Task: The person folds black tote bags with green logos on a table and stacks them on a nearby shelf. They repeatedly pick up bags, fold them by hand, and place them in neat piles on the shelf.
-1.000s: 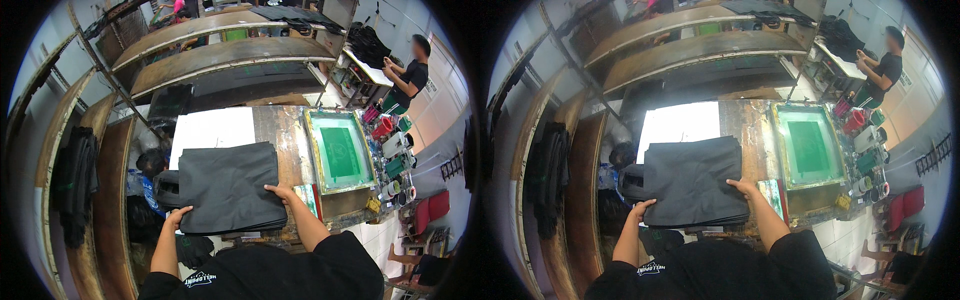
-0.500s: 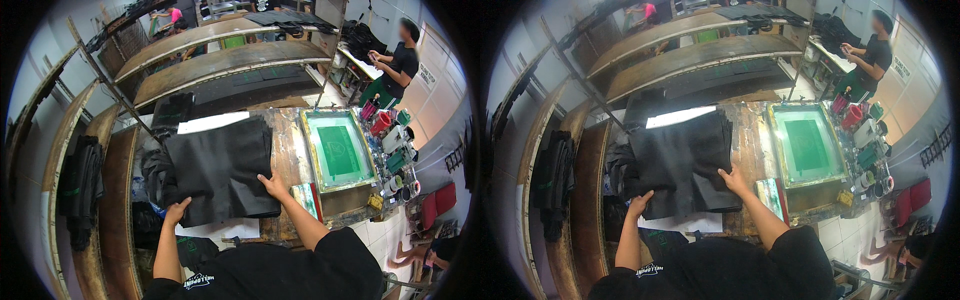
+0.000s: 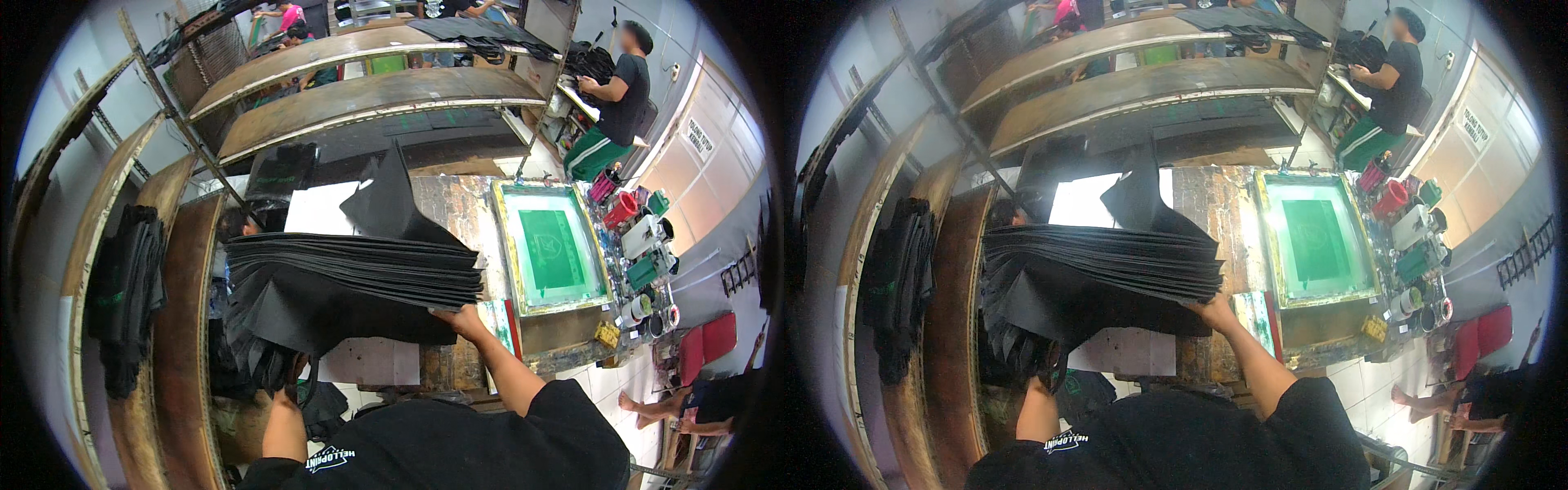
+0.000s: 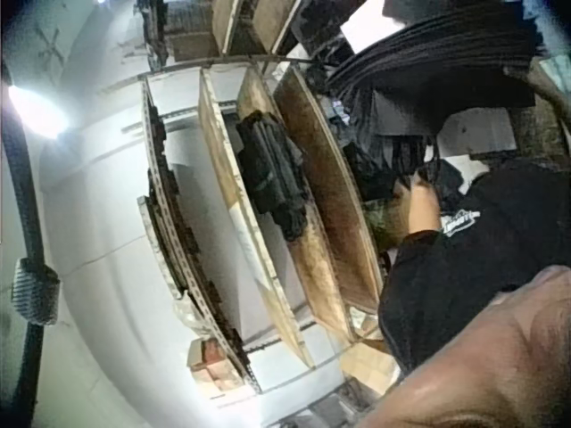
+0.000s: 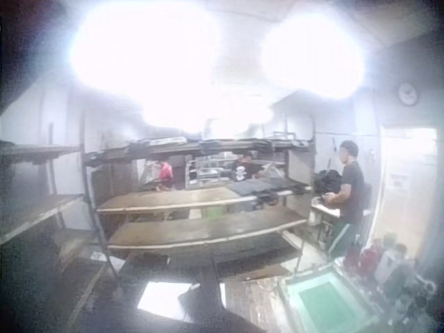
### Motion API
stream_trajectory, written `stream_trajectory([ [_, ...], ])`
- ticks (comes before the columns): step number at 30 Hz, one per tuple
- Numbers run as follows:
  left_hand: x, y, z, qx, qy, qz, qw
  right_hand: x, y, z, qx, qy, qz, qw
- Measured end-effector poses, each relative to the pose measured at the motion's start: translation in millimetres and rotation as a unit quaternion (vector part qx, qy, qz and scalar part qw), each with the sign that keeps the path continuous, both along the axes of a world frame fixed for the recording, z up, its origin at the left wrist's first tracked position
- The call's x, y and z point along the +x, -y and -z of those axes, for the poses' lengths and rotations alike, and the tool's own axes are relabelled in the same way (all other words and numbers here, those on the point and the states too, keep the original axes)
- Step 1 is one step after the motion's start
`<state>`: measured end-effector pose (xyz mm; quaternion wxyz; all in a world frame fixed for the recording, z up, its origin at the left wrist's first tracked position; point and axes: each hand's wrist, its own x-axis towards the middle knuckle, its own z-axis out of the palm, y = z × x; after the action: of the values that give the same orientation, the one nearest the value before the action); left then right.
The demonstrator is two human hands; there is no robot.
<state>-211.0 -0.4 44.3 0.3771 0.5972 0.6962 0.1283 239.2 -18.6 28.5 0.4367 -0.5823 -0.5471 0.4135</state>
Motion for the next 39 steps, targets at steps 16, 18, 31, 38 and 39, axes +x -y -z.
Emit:
stream_trajectory([
  [16,13.8,-26.5,35.0,-0.034,0.439,-0.173,0.881,-73.6,-82.3,-211.2,0.180,0.314,-0.075,0.929],
  [18,18.7,-23.7,36.0,-0.040,0.482,-0.225,0.846,-94.1,-87.1,-236.1,0.242,0.323,-0.105,0.909],
  [31,51.7,-6.3,103.3,-0.030,0.709,-0.234,0.664,-218.9,-25.0,-343.5,0.402,0.438,-0.413,0.691],
  [38,29.4,-11.3,101.1,-0.058,0.701,-0.260,0.662,-192.4,-20.4,-350.2,0.382,0.440,-0.395,0.710],
  [39,28.5,-11.6,103.8,-0.058,0.702,-0.260,0.660,-188.6,-25.7,-353.5,0.350,0.445,-0.395,0.723],
])
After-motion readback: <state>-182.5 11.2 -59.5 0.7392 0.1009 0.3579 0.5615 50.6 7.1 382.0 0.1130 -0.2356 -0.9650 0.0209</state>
